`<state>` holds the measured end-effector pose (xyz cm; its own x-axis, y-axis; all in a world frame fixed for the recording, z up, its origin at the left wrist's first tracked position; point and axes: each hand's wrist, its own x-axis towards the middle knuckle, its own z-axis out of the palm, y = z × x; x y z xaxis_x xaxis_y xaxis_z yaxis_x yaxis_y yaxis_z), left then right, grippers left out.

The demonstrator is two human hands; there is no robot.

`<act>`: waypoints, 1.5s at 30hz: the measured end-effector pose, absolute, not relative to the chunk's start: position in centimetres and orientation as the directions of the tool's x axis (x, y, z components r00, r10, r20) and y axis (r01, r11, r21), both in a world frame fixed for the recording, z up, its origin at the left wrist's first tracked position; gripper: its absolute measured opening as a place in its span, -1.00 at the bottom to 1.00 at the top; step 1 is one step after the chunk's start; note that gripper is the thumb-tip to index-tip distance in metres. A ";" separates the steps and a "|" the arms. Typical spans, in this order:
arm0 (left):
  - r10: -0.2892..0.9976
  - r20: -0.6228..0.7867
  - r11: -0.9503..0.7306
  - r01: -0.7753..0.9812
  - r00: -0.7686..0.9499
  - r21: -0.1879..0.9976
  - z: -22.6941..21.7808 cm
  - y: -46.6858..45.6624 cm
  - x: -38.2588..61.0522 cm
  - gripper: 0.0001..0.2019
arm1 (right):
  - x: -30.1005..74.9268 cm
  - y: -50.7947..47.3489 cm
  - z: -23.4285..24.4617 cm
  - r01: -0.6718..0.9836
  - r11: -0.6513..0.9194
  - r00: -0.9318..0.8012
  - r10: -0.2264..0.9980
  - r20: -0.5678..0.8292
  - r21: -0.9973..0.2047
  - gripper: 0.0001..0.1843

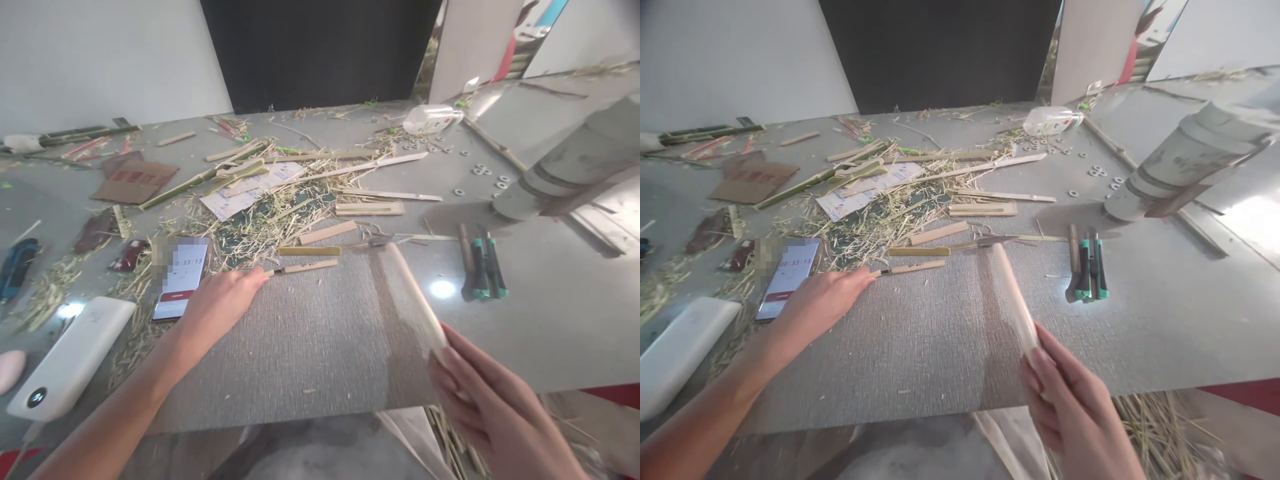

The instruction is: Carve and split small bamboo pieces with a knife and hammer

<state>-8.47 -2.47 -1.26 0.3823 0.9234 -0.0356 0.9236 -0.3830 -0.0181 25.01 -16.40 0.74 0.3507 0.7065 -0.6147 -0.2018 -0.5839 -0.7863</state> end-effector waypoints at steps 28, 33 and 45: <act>0.855 -0.267 0.033 0.467 0.444 0.884 2.8 -7.2 -1.9 -0.60 | 18.9 -4.3 5.7 -0.255 0.224 0.197 0.964 0.176 -0.941 -0.64; 0.861 -0.261 0.036 0.462 0.435 0.886 2.4 -7.3 -1.6 -0.58 | 18.7 -4.3 6.0 -0.250 0.266 0.159 0.960 0.231 -0.931 -0.68; 0.862 -0.229 0.070 0.340 0.453 0.938 1.8 -7.2 -1.2 -0.59 | 18.8 -3.6 6.4 -0.235 0.304 0.107 0.952 0.287 -0.923 -0.73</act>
